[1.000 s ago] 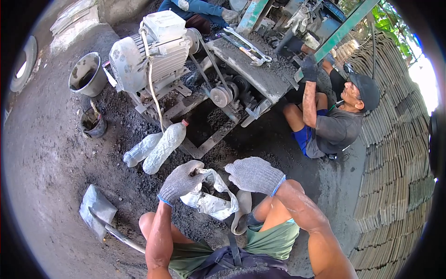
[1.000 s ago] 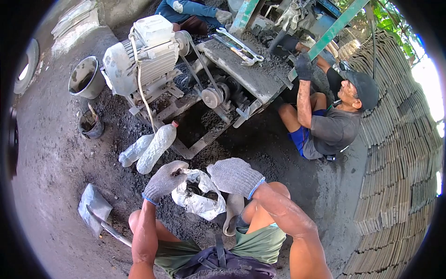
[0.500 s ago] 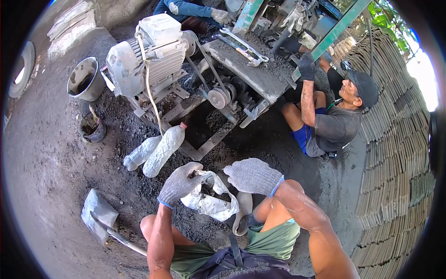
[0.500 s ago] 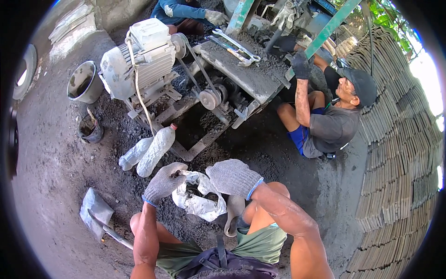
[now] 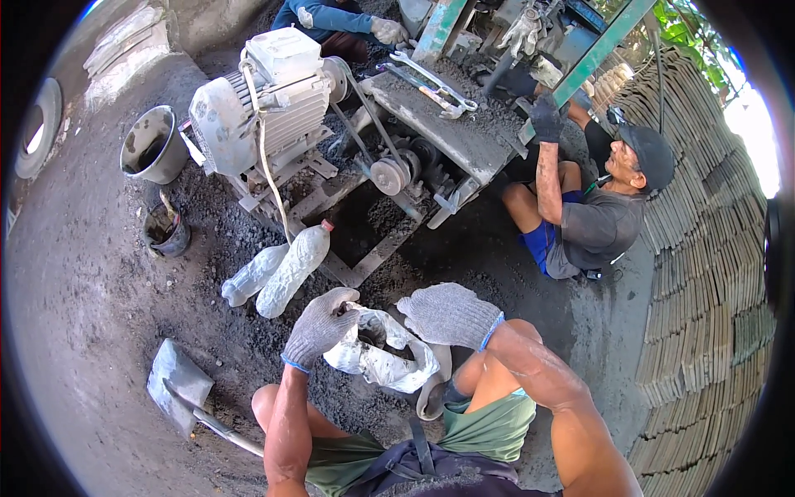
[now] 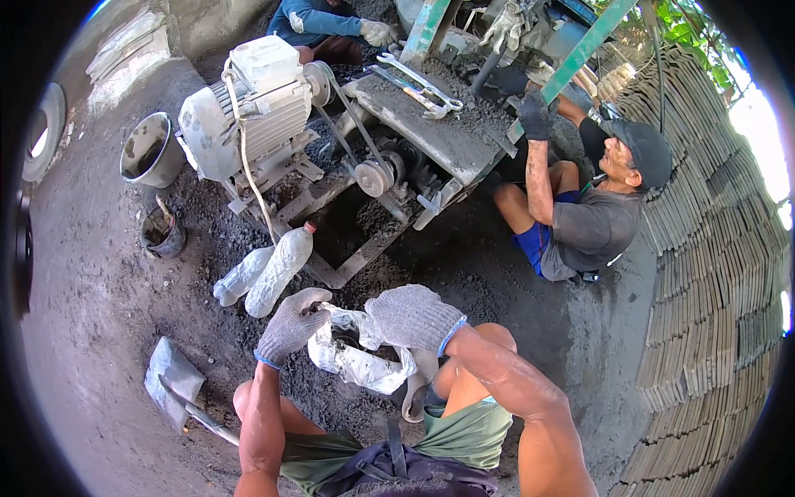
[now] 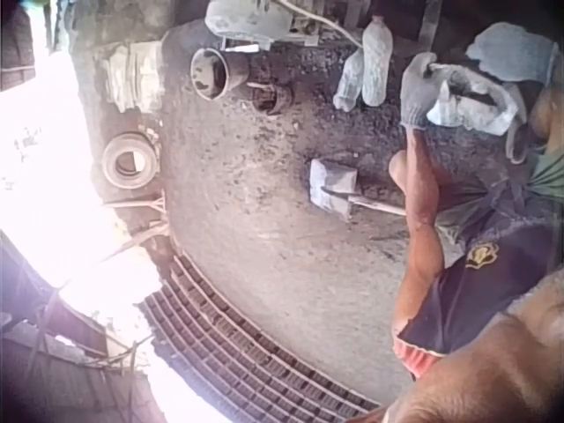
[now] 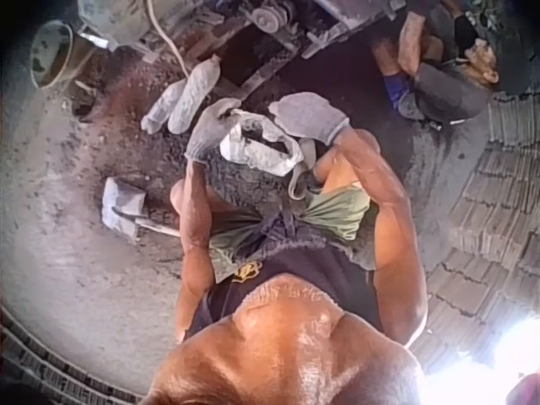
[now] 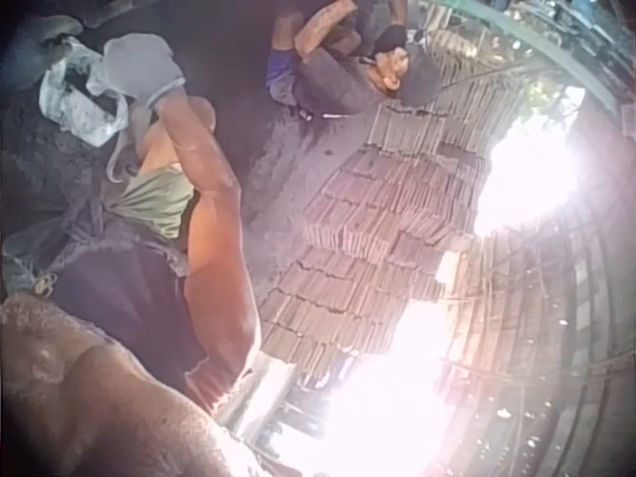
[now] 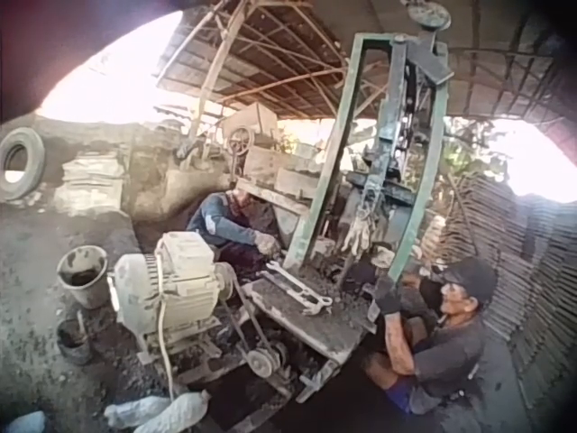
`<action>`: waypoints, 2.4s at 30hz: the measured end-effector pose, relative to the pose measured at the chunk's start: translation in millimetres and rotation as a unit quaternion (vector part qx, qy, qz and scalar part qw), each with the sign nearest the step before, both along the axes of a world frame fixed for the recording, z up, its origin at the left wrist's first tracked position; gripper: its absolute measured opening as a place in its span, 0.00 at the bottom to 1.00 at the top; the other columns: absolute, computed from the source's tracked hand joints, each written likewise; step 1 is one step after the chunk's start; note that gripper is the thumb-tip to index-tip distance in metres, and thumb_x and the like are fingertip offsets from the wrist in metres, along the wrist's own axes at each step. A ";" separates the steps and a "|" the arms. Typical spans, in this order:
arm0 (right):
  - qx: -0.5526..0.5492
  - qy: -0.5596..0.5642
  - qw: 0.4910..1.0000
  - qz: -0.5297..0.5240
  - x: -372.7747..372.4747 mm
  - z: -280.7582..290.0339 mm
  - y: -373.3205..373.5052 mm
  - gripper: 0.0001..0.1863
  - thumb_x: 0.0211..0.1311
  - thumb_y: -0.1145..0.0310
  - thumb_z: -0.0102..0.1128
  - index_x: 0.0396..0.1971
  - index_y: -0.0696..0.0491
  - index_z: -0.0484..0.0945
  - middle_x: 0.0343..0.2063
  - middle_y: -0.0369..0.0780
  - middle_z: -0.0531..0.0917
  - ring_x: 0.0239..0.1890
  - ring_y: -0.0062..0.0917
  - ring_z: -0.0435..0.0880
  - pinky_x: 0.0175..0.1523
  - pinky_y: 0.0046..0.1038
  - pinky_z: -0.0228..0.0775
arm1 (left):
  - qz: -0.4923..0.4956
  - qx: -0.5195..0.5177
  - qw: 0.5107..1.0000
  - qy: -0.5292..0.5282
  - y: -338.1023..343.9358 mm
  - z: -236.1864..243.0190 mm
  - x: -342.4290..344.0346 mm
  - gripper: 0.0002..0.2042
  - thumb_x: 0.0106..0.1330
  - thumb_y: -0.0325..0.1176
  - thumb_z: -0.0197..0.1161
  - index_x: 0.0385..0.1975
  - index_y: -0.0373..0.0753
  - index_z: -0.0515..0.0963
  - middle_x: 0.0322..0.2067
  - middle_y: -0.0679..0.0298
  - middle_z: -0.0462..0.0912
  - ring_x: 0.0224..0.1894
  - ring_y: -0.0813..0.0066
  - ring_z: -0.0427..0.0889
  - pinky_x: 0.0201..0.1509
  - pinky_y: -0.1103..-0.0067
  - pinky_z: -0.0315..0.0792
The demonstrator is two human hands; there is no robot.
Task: Repairing or maintaining a mechanical motor and industrial assembly.
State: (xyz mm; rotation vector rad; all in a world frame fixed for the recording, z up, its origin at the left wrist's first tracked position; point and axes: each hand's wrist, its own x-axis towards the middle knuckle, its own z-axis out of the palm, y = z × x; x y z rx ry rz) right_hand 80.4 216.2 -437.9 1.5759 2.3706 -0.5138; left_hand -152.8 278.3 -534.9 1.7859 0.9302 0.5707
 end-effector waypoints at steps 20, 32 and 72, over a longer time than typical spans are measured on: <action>0.023 0.014 1.000 -0.001 3.6 0.9 -3.8 0.16 0.64 0.58 0.54 0.42 0.52 0.81 0.29 0.47 0.84 0.32 0.43 0.85 0.35 0.44 0.77 | 0.004 0.006 1.000 -0.010 -1.7 -6.1 3.0 0.17 0.60 0.33 0.65 0.48 0.34 0.79 0.40 0.60 0.83 0.36 0.73 0.79 0.44 0.76 0.74; 0.034 0.006 0.999 -0.001 5.1 0.7 -6.1 0.17 0.64 0.57 0.55 0.44 0.53 0.81 0.31 0.48 0.84 0.33 0.43 0.85 0.36 0.44 0.77 | -0.006 0.009 1.000 0.023 -1.9 0.1 4.1 0.18 0.61 0.36 0.63 0.49 0.38 0.79 0.43 0.55 0.83 0.38 0.61 0.84 0.44 0.72 0.76; 0.020 -0.012 1.000 0.006 1.6 -5.5 -0.2 0.16 0.64 0.57 0.55 0.43 0.53 0.81 0.29 0.47 0.83 0.31 0.43 0.84 0.34 0.44 0.76 | -0.002 0.012 1.000 0.003 1.2 -4.9 -0.1 0.17 0.60 0.36 0.64 0.49 0.38 0.79 0.38 0.53 0.83 0.38 0.59 0.84 0.43 0.70 0.76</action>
